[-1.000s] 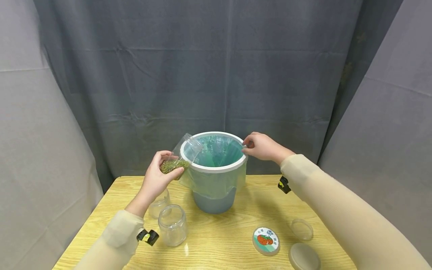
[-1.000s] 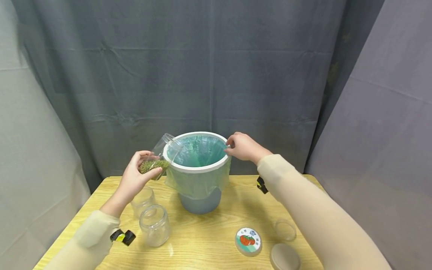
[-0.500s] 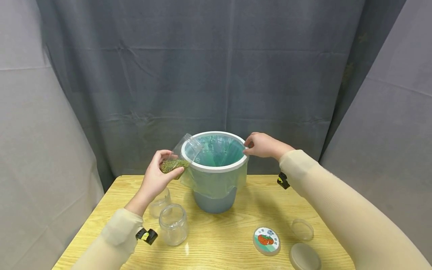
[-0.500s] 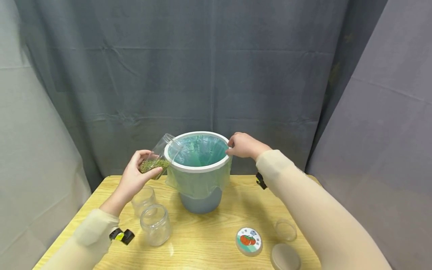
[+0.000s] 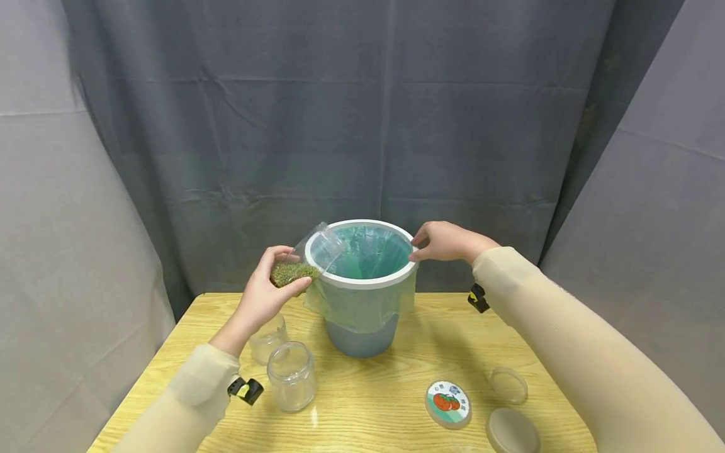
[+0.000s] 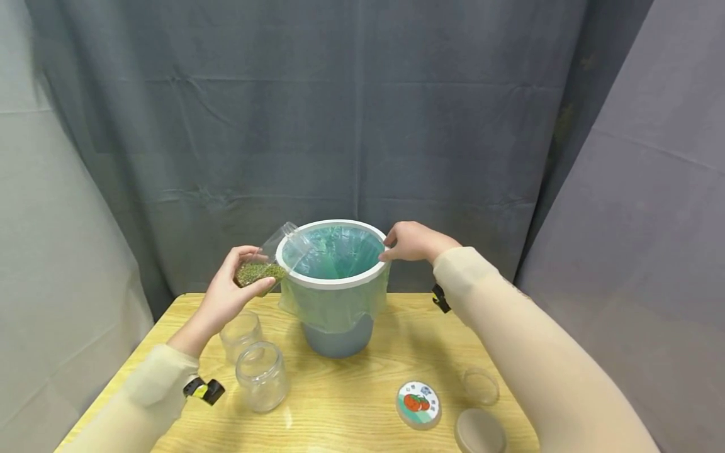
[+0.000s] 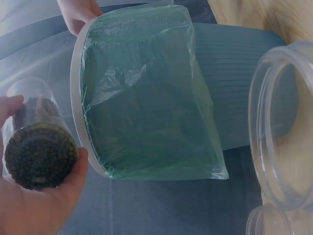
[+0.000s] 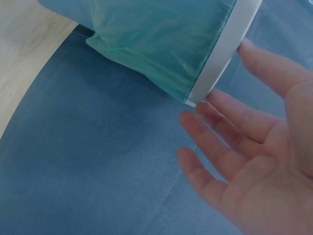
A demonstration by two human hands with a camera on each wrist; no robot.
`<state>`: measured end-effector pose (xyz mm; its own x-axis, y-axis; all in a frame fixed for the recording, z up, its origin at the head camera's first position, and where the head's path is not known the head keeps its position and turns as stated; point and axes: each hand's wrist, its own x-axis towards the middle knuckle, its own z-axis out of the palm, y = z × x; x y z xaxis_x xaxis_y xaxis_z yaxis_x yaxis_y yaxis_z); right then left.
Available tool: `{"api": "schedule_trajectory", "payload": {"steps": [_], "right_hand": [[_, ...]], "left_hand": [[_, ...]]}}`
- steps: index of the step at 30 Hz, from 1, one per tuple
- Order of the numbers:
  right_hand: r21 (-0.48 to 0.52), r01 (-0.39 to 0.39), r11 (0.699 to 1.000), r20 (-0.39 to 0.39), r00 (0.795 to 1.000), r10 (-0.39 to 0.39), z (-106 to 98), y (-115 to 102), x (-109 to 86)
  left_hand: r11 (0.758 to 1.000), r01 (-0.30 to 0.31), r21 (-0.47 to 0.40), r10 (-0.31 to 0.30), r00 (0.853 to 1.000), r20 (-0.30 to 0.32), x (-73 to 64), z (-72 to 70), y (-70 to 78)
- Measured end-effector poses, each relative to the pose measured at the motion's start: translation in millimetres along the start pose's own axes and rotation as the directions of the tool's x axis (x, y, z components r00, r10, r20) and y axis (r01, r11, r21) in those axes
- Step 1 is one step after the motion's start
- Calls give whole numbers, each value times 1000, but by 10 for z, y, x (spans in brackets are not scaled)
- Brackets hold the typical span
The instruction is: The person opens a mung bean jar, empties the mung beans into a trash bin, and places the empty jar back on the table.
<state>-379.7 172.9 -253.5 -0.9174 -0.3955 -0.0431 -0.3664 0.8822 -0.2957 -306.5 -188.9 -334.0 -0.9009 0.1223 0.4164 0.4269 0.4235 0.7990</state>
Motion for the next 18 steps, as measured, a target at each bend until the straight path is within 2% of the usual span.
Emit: {"api": "schedule_trajectory", "payload": {"steps": [6,10,18], "right_hand": [[4,-10,1000,5,1000,10,2,-2,6],[8,-7,1000,5,1000,7,4,-10,9],[23,-21,1000,5,1000,20,14,-34,17]], "left_hand": [[999,27,29,-27,1000,2,71,-40,32],[999,51,12,-52,999,6,133,-61,59],[991,132,24,-133,991,15,218,-94,32]]}}
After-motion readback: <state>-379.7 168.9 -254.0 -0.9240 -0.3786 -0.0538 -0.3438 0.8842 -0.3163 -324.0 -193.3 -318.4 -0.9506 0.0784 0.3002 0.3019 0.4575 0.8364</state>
